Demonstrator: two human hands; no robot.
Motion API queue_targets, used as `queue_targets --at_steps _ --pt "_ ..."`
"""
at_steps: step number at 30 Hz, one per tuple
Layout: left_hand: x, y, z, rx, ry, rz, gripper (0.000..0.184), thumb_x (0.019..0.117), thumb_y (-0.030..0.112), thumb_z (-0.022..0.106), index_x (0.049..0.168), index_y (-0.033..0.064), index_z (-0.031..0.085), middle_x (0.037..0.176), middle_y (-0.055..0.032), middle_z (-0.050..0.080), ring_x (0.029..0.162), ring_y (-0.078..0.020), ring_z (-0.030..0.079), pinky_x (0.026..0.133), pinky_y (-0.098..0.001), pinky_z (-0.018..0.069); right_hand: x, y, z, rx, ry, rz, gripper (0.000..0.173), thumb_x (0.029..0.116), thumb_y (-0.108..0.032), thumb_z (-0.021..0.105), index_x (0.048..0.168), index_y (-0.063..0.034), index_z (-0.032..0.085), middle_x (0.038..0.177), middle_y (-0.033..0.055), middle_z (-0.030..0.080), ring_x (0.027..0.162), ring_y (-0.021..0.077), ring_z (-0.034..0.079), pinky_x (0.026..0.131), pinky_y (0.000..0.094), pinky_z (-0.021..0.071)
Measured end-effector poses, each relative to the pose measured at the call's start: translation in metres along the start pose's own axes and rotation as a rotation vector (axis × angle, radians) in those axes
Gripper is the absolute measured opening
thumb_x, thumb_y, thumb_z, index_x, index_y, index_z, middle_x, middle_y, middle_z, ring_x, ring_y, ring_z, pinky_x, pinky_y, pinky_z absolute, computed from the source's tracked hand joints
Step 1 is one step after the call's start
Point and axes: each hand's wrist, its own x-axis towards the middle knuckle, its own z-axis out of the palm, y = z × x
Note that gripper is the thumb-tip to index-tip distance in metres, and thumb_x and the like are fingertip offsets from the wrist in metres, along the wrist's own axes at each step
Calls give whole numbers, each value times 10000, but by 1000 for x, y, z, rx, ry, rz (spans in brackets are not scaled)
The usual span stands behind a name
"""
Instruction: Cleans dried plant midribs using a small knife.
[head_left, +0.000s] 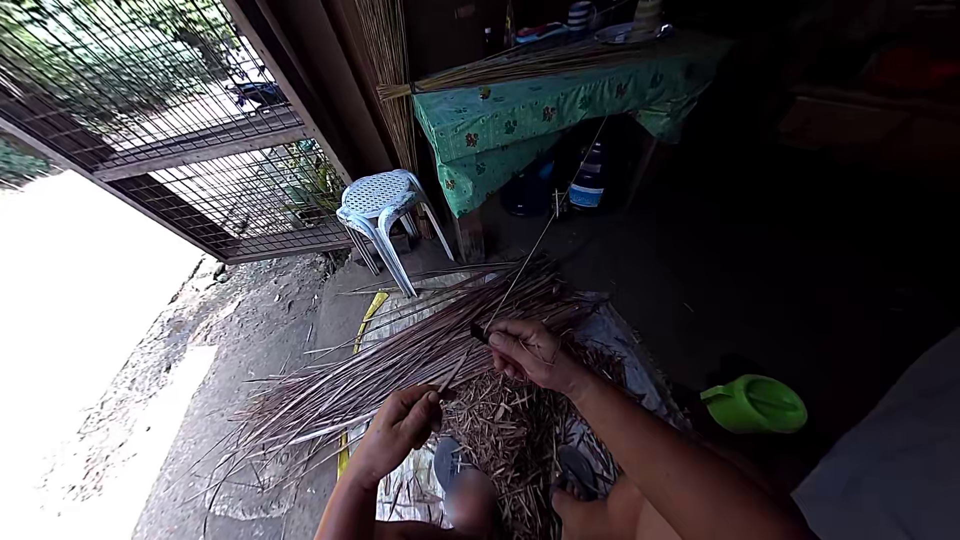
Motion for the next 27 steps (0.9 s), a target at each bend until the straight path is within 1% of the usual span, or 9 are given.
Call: queue_targets --at_steps 5,9,11,15,17,20,24,25,27 --pt "1 0 0 -22 -24 -21 403 1092 329 419 1127 64 722 674 53 618 460 12 424 417 -160 349 3 2 -11 -77 123 -75 293 1079 -184 505 1211 27 659 782 -12 679 613 53 620 555 197 531" --pt "-2 -1 -2 -12 -32 -35 395 1086 332 422 1076 78 723 658 56 615 456 7 430 417 -165 352 7 -8 -31 14 248 -51 287 1082 -190 486 1217 6 646 729 16 652 586 89 608 549 225 534" --pt "-2 0 -2 -2 -31 -43 400 1088 336 421 1083 76 724 661 51 617 457 0 442 421 -171 369 6 -9 -34 45 232 -13 297 1085 -201 480 1249 -5 632 733 29 656 580 99 608 542 227 530" --pt "2 0 1 40 -3 -37 361 1080 320 456 1091 76 721 693 48 646 482 -8 498 448 -177 425 -1 -10 -15 -4 61 107 305 1079 -204 499 1267 -2 628 771 -3 666 589 73 615 531 209 525" --pt "2 1 2 77 33 -45 319 1064 294 499 1132 81 727 690 57 628 488 -12 495 453 -179 429 0 -13 -13 -30 84 130 291 1080 -203 499 1237 -2 640 759 -9 667 575 64 612 520 203 520" --pt "1 3 2 94 53 -42 315 1061 301 517 1163 90 728 669 71 591 482 -8 457 446 -177 395 4 -14 -23 -34 178 103 276 1078 -202 517 1212 -5 657 744 5 674 574 74 619 529 207 528" --pt "2 0 1 101 31 -16 299 1059 292 519 1126 94 733 658 68 588 480 -9 466 443 -179 401 5 -17 -38 34 333 59 271 1086 -183 490 1210 1 647 721 33 661 560 97 608 527 218 528" --pt "2 0 1 94 32 -15 300 1060 293 520 1131 94 733 660 64 586 480 -12 463 443 -180 397 5 -18 -41 40 341 64 269 1087 -183 490 1221 -6 642 719 36 660 559 100 610 527 217 530" --pt "1 0 0 92 37 -17 310 1062 301 518 1137 88 731 671 59 602 482 -16 475 446 -182 412 4 -19 -40 44 272 97 278 1087 -198 493 1248 -16 628 734 39 664 569 103 616 523 218 528"
